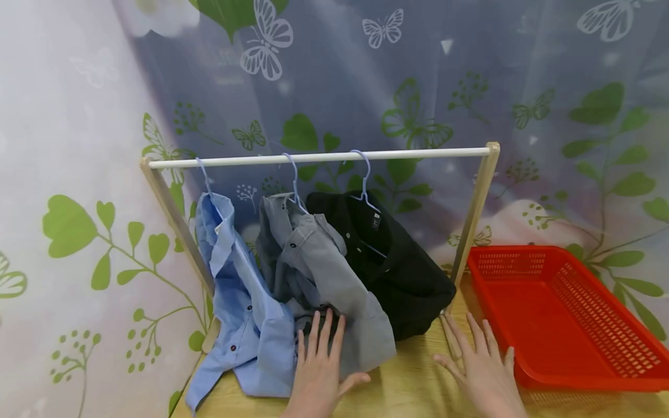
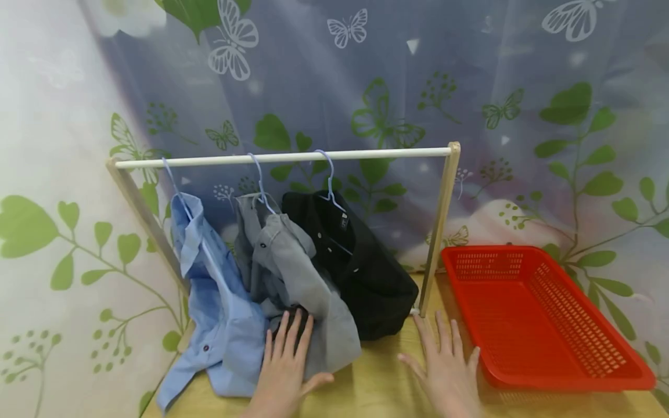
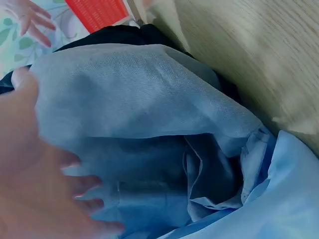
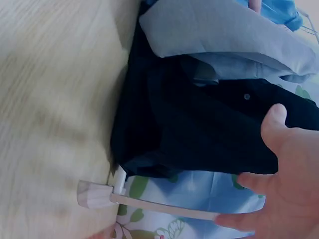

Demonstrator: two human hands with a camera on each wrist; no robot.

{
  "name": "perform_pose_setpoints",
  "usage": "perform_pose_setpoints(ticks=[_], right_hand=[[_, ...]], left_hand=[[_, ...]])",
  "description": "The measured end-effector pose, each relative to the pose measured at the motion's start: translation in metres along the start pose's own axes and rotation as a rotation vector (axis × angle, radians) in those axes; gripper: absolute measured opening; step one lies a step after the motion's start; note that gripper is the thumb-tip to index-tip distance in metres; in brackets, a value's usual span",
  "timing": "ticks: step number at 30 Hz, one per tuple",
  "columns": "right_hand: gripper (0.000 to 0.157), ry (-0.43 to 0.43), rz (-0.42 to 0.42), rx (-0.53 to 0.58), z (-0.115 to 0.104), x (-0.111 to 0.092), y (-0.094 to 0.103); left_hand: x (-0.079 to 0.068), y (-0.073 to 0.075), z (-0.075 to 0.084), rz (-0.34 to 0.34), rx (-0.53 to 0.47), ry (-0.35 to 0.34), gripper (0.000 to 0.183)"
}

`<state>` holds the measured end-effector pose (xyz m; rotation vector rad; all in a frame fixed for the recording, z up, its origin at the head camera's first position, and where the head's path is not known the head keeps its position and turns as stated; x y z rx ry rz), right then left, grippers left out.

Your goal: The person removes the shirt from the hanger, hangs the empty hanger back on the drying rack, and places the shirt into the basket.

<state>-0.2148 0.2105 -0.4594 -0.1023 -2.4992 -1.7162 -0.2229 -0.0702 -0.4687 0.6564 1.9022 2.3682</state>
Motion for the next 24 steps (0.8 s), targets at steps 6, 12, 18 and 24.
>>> perform_pose_setpoints(ticks=[6, 12, 18, 24], right_hand=[[0.071, -0.038, -0.031, 0.052, 0.005, 0.002, 0.020], [0.056, -0.044, 0.156, 0.117, 0.005, 0.006, 0.054], [0.041, 0.151, 0.559, 0.121, -0.015, 0.008, 0.100], [0.051, 0.305, 0.610, 0.172, -0.042, 0.027, 0.132]], left_hand=[[0.003, 0.025, 0.004, 0.135, -0.083, -0.011, 0.073], [0.003, 0.054, 0.001, 0.398, -0.125, -0.084, 0.026], [0.009, 0.086, -0.007, 0.558, -0.109, -0.122, 0.013], [0.026, 0.125, -0.011, 0.650, -0.124, -0.156, 0.028]])
Point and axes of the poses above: each hand's wrist, its own x-axis towards the middle knuckle, its own y-axis out of the back of the hand, z = x × y, the point moved 6 cm from there along x, towards the middle knuckle, and after that the axes turned 1 degree about x, right-handed, at the moved point
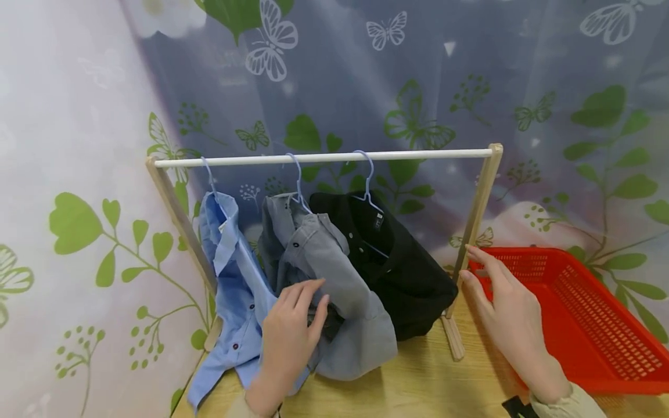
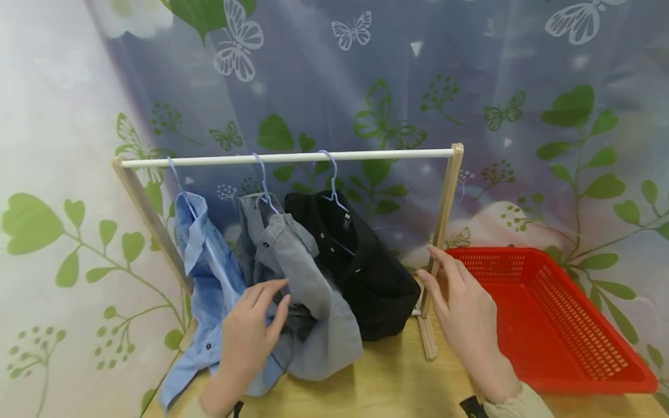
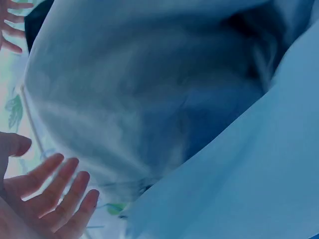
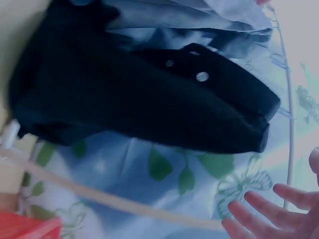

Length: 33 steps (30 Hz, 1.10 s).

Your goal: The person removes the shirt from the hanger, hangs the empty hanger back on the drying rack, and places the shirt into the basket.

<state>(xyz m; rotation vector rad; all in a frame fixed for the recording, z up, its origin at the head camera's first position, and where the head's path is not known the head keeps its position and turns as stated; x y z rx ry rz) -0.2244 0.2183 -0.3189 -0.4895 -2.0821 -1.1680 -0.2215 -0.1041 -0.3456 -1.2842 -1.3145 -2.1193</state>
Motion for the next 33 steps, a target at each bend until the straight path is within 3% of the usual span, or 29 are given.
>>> perform_pose_setpoints(ticks=[2, 6, 10, 13, 17, 20, 23, 33], right_hand=[[0.055, 0.011, -0.054, 0.035, -0.005, 0.014, -0.005], [0.067, -0.027, -0.258, 0.111, -0.011, 0.035, -0.026], [0.065, -0.070, -0.426, 0.182, -0.013, 0.046, -0.048], [0.059, -0.083, -0.489, 0.235, -0.013, 0.049, -0.060], [0.061, -0.103, -0.567, 0.279, -0.012, 0.049, -0.072], [0.064, -0.117, -0.590, 0.300, -0.014, 0.047, -0.077], [0.062, -0.123, -0.579, 0.312, -0.016, 0.044, -0.079], [0.052, -0.106, -0.447, 0.294, -0.021, 0.043, -0.079]], left_hand=[[0.015, 0.003, 0.000, 0.015, -0.010, -0.013, 0.036], [0.043, 0.004, 0.003, 0.026, -0.033, -0.031, 0.053], [0.064, -0.001, 0.010, 0.007, -0.005, -0.045, 0.067], [0.074, -0.010, 0.015, -0.046, 0.038, -0.056, 0.077], [0.080, -0.026, 0.017, -0.184, 0.110, -0.063, 0.083], [0.079, -0.035, 0.013, -0.287, 0.152, -0.040, 0.085], [0.075, -0.039, 0.007, -0.345, 0.168, -0.007, 0.085], [0.070, -0.039, -0.002, -0.356, 0.155, -0.023, 0.085]])
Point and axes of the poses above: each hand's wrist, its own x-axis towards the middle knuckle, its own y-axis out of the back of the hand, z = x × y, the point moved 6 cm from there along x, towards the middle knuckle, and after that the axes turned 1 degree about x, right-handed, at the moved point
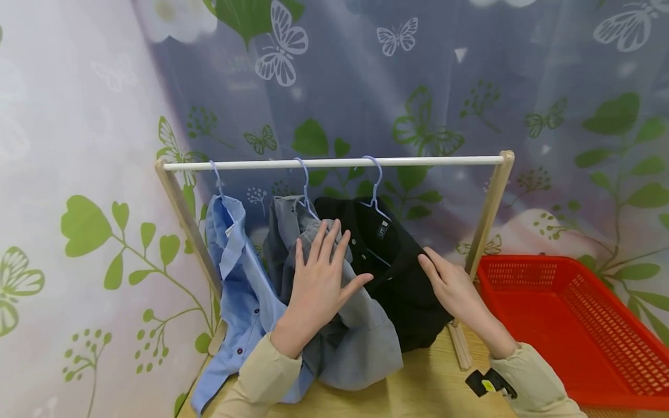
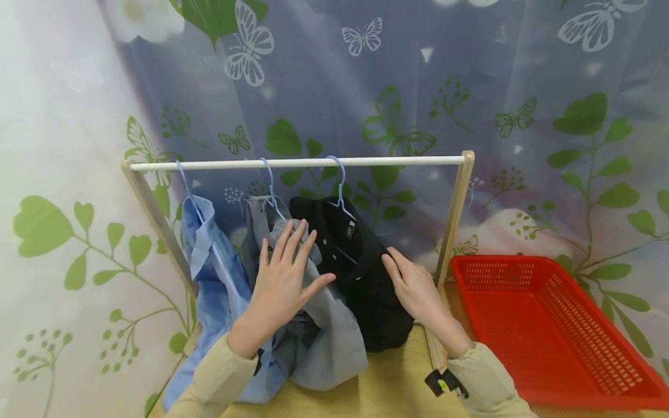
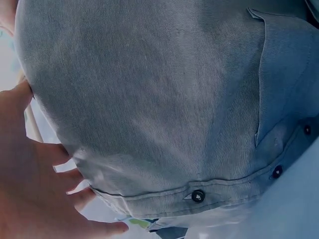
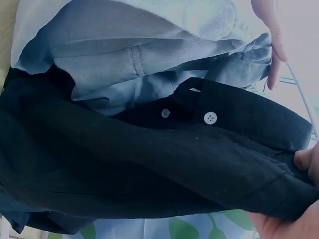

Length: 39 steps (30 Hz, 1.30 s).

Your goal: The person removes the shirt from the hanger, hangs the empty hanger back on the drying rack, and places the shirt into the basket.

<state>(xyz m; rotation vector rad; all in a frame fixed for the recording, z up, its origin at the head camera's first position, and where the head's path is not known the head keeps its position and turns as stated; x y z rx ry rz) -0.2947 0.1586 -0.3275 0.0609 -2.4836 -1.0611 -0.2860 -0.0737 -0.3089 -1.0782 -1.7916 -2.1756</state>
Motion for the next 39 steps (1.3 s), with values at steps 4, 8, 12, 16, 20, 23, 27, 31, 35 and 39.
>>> perform_pose_setpoints(ticks=[4, 8, 12, 16, 20, 23, 27, 31, 35, 39], right_hand=[[0.042, 0.043, 0.056, -0.009, -0.002, 0.000, 0.001], [0.021, 0.108, 0.119, -0.008, -0.005, 0.000, 0.001], [0.013, 0.148, 0.202, -0.020, -0.007, 0.000, 0.003], [0.012, 0.157, 0.255, -0.023, -0.010, -0.001, 0.007], [0.014, 0.148, 0.283, -0.021, -0.013, -0.005, 0.014], [0.016, 0.149, 0.303, -0.022, -0.014, -0.009, 0.021], [0.017, 0.162, 0.328, -0.027, -0.013, -0.015, 0.031], [0.019, 0.157, 0.345, -0.031, -0.008, -0.021, 0.037], [0.019, 0.163, 0.358, -0.034, -0.001, -0.028, 0.039], [0.021, 0.163, 0.380, -0.044, 0.005, -0.034, 0.042]], left_hand=[[-0.001, 0.000, -0.002, -0.008, -0.003, -0.010, 0.085], [-0.002, 0.000, -0.003, -0.014, -0.012, -0.017, 0.085], [-0.002, 0.000, -0.005, -0.015, 0.001, -0.022, 0.085], [-0.002, 0.001, -0.008, -0.014, 0.026, -0.023, 0.085], [-0.003, 0.000, -0.009, -0.019, 0.035, -0.021, 0.085], [-0.004, -0.001, -0.010, -0.033, 0.033, -0.019, 0.085], [-0.007, 0.000, -0.013, -0.039, 0.040, -0.014, 0.086], [-0.010, 0.002, -0.017, -0.031, 0.050, -0.017, 0.086], [-0.011, 0.003, -0.020, -0.017, 0.050, -0.028, 0.086], [-0.011, 0.003, -0.023, -0.022, 0.043, -0.035, 0.087]])
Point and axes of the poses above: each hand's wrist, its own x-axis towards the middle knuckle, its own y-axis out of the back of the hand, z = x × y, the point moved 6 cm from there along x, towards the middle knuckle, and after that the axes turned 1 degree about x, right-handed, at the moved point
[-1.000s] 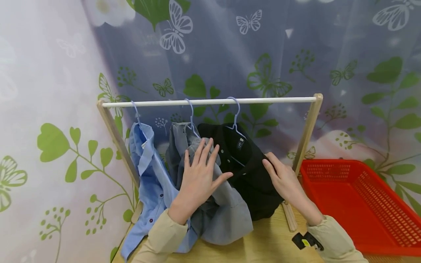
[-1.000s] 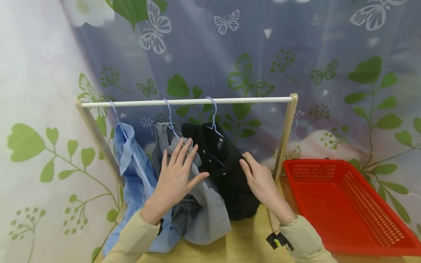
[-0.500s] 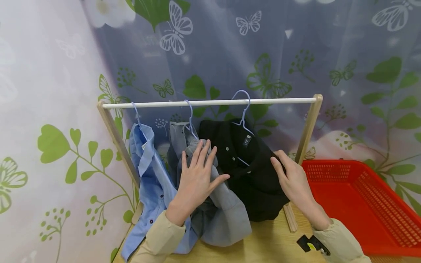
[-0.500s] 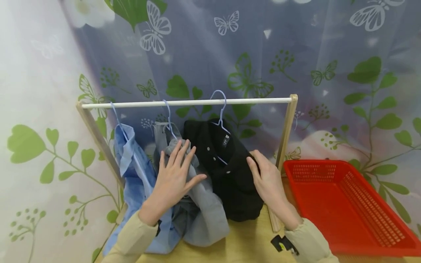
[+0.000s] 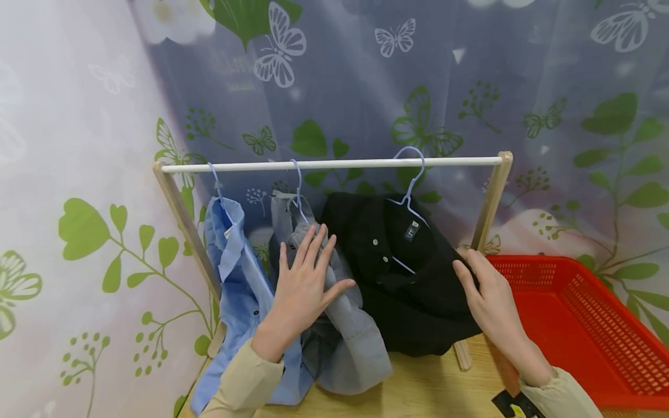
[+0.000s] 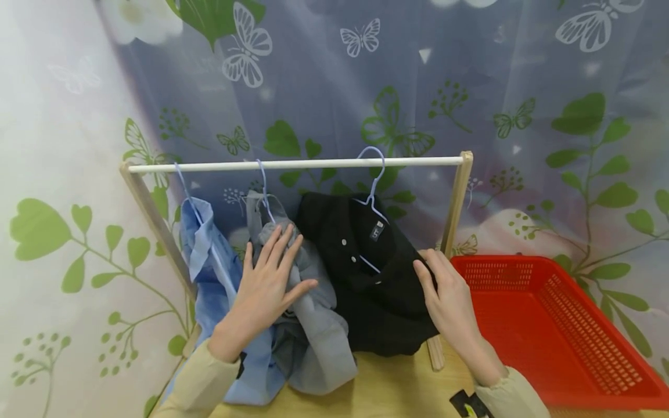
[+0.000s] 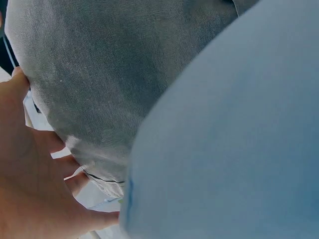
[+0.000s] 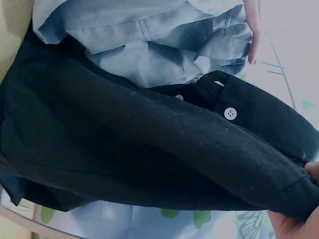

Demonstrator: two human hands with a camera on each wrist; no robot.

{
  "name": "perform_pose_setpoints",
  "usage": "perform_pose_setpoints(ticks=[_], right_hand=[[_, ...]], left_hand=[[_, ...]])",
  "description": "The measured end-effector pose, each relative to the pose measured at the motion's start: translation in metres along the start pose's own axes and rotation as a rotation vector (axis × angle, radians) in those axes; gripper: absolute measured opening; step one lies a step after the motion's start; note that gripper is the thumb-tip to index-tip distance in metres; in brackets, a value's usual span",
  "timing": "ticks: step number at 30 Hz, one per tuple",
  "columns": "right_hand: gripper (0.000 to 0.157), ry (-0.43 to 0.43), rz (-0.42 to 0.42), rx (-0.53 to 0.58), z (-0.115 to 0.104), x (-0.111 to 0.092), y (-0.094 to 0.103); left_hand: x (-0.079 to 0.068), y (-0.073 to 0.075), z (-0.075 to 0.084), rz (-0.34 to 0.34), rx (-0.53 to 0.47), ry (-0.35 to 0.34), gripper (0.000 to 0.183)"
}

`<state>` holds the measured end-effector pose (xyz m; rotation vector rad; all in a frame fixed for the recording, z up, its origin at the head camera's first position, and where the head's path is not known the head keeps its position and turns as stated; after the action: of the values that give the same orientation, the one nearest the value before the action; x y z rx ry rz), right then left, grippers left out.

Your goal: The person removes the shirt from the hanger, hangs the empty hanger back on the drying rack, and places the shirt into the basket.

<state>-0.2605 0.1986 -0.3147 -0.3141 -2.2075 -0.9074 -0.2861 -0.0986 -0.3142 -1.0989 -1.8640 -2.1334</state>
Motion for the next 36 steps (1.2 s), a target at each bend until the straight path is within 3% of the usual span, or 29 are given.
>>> perform_pose_setpoints(ticks=[16, 20, 28, 36], right_hand=[[0.018, 0.038, 0.098, -0.003, 0.003, -0.008, 0.020], [0.018, 0.001, 0.079, -0.020, 0.006, -0.016, 0.021], [0.017, -0.160, -0.006, -0.077, 0.027, -0.039, 0.016], [0.017, -0.201, -0.038, -0.116, 0.041, -0.054, 0.013]], left_hand=[[-0.002, 0.000, -0.004, -0.009, 0.017, -0.012, 0.086], [-0.002, 0.000, -0.006, -0.011, 0.012, -0.016, 0.085], [-0.004, -0.002, -0.007, -0.008, -0.002, -0.025, 0.084], [-0.004, -0.002, -0.010, -0.003, -0.032, -0.030, 0.082]])
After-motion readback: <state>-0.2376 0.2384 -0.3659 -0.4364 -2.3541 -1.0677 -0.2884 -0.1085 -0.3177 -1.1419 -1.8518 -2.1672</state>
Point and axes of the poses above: each hand's wrist, its own x-axis towards the middle knuckle, its own y-axis out of the back of the hand, z = x × y, the point moved 6 cm from there along x, towards the middle knuckle, and after that the axes turned 1 degree about x, right-handed, at the moved point
